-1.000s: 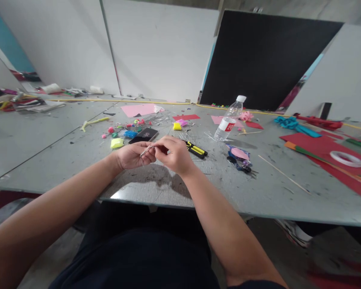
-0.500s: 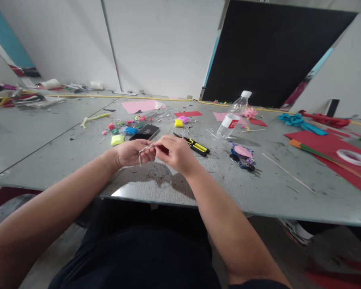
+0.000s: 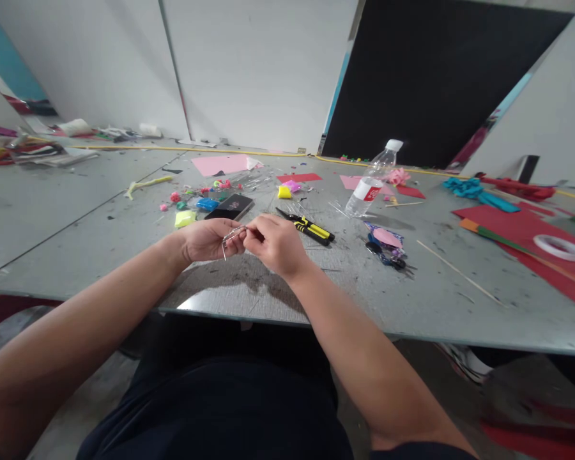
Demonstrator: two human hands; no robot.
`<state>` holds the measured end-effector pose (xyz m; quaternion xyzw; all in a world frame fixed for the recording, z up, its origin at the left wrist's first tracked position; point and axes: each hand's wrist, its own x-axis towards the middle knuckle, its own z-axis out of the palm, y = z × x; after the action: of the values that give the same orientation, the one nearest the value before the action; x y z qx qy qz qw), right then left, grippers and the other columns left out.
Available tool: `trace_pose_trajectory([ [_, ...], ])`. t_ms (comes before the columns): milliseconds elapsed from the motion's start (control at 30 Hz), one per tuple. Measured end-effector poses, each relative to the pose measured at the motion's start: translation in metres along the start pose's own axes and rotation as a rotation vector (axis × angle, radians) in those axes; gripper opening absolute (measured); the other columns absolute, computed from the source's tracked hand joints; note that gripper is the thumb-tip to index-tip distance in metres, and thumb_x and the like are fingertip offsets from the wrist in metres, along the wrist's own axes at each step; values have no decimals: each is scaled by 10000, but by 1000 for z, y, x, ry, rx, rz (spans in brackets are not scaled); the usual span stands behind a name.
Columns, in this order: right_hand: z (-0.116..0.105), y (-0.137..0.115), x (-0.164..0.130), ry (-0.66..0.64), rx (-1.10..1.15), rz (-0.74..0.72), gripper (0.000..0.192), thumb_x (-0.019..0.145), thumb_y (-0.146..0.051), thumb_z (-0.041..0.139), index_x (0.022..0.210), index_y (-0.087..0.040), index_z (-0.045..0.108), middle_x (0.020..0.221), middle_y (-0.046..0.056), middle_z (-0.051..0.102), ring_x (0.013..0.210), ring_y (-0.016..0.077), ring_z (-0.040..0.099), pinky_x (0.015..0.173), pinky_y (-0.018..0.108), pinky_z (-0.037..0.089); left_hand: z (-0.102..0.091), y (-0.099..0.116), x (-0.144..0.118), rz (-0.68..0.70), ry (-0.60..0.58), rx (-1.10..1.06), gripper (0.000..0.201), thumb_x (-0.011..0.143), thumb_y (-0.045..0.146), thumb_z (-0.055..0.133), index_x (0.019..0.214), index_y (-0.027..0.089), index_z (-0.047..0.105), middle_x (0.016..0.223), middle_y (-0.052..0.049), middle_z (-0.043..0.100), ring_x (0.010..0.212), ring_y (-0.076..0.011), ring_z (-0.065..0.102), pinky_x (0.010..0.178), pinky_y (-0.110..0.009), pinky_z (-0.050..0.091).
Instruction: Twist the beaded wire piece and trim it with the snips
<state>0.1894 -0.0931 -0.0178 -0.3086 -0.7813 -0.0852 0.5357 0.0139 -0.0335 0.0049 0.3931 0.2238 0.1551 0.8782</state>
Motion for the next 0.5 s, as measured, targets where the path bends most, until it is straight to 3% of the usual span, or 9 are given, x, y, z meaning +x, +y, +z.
trace_pose_trajectory([
  [200, 5, 2, -1, 16, -17, 77, 187, 826, -145, 546, 667, -227, 489, 634, -16, 567, 611, 135, 514, 607, 273, 423, 11, -1, -2, 112, 162, 96, 221, 797, -87, 553, 673, 58, 665, 593, -30, 599, 526, -46, 546, 508, -104, 474],
  [367, 10, 5, -3, -9, 26, 180, 211, 838, -208, 583, 656, -231, 478, 628, -10, 567, 608, 146, 520, 619, 290, 423, 15, -3, -3, 189, 293, 183, 179, 802, -48, 616, 672, 64, 669, 597, -42, 604, 553, -72, 571, 547, -154, 482],
  [500, 10, 12, -4, -13, 13, 169, 182, 884, -279, 579, 715, -224, 538, 656, 1, 599, 621, 149, 534, 622, 290, 426, 15, -5, -1, 266, 367, 181, 177, 807, -21, 627, 660, 74, 654, 602, -41, 602, 541, -76, 566, 546, -178, 471],
])
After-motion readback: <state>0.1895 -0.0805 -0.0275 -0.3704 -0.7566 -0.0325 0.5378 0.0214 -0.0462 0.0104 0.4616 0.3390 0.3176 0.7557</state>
